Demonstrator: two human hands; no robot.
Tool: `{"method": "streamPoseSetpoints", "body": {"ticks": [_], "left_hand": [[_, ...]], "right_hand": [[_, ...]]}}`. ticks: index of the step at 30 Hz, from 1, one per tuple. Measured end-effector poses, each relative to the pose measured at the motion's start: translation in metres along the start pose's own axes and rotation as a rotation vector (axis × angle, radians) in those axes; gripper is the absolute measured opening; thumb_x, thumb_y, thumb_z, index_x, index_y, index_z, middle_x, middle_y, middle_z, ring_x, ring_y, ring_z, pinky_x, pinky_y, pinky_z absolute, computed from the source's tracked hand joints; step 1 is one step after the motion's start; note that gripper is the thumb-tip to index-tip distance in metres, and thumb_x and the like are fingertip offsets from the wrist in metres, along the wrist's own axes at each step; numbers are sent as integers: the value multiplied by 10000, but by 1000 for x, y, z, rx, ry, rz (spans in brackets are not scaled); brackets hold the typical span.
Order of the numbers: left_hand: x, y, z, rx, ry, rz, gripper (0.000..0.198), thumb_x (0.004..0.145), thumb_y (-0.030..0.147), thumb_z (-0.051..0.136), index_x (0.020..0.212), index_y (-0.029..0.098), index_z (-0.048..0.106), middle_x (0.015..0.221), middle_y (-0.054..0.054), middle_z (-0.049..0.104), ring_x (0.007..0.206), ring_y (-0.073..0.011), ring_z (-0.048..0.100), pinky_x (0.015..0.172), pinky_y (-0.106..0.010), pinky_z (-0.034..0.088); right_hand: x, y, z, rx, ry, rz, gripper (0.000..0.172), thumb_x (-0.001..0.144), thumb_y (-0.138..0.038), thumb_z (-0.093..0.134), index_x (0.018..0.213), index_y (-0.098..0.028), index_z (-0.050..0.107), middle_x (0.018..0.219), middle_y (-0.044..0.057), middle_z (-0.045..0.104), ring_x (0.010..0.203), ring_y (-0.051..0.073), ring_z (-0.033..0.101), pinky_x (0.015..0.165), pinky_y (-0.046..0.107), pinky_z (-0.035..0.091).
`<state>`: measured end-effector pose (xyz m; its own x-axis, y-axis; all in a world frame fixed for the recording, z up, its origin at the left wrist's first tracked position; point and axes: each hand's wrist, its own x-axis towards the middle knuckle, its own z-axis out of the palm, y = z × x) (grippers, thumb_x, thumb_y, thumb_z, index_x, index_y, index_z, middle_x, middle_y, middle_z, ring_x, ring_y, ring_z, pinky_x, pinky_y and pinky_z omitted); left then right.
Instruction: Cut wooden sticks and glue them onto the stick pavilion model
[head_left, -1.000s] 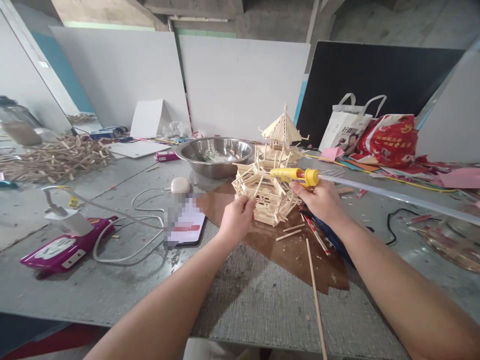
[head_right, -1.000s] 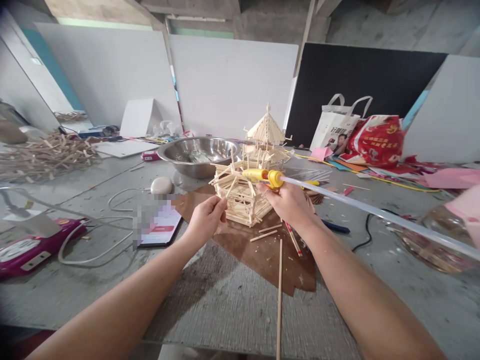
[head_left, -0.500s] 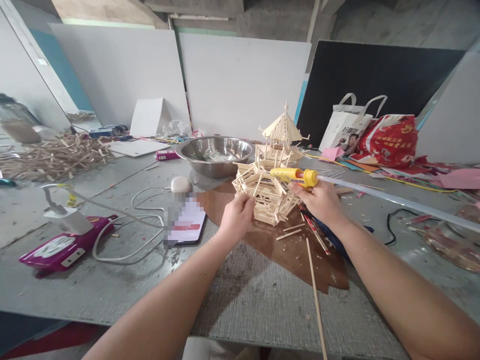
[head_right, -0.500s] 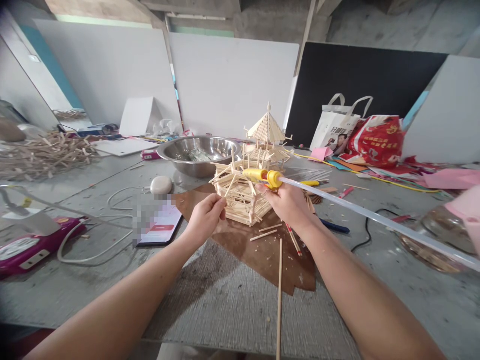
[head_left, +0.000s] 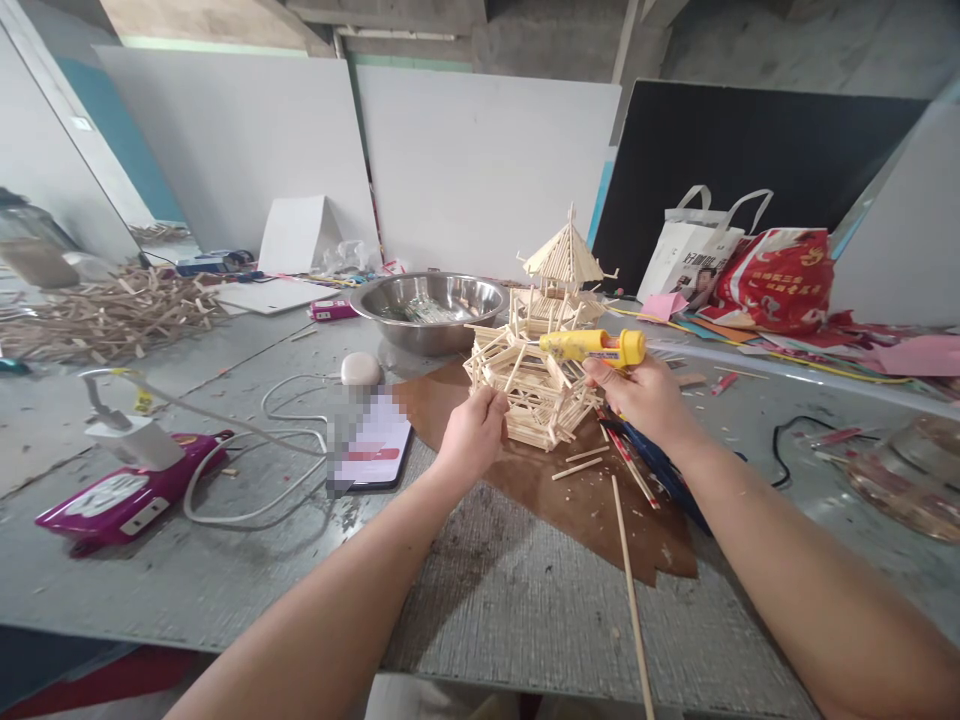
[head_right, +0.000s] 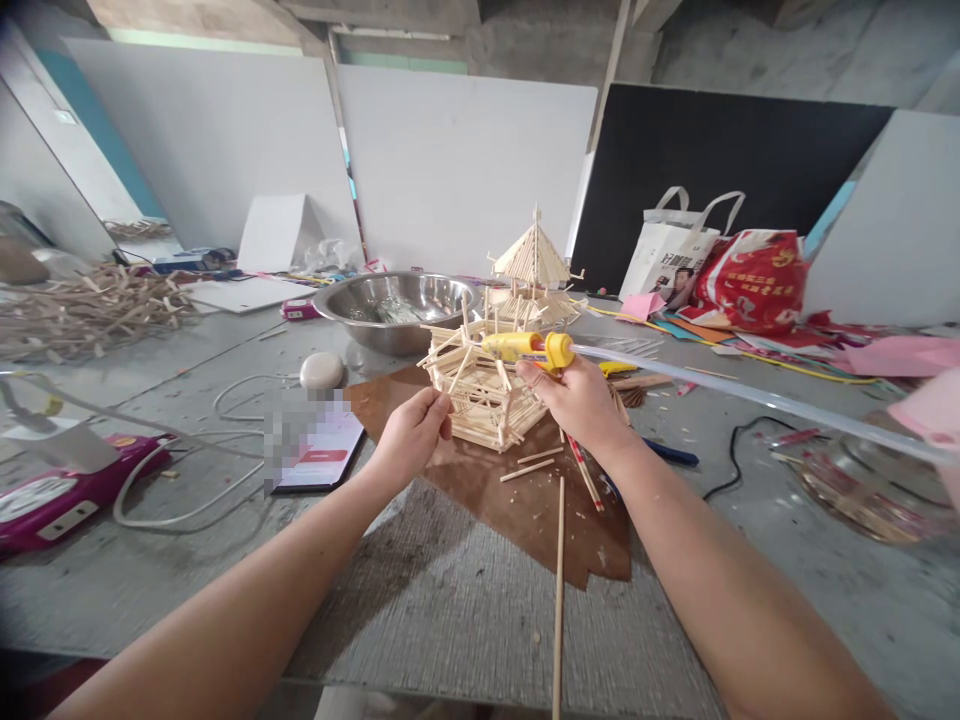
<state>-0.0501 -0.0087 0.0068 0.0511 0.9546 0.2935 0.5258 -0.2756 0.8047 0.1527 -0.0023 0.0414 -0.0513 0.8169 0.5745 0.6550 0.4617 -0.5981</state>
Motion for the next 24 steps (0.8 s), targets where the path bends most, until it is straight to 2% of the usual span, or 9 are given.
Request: {"method": "streamPoseSetpoints", "body": {"ticks": [6,16,24], "left_hand": [[0,0,-1,26,-16,13,281,809,374,310,654,200,467,525,26,535,525,-122,476,531,-223,336],[0,2,-1,45,-24,5,274,811,366,301,654,203,457,532,24,537,540,-128,489,538,-225,343],[0,0,-1,42,-10,16,289,811,382,302,644,202,453,531,30,529,544,-123,483,543,-222,333]], "right_hand": [[0,-1,-1,46,-30,42,393,722,-547,452,685,-183,596,473,6,524,504,159,534,469,256,379],[1,3,0,21,1,-35,365,726,-524,463,736,-195,622,574,36,574,633,199,575,499,268,403],[0,-1,-2,19,-13,-24,359,732,-518,457,710,-196,614,542,32,556,653,212,578,508,275,404]]}}
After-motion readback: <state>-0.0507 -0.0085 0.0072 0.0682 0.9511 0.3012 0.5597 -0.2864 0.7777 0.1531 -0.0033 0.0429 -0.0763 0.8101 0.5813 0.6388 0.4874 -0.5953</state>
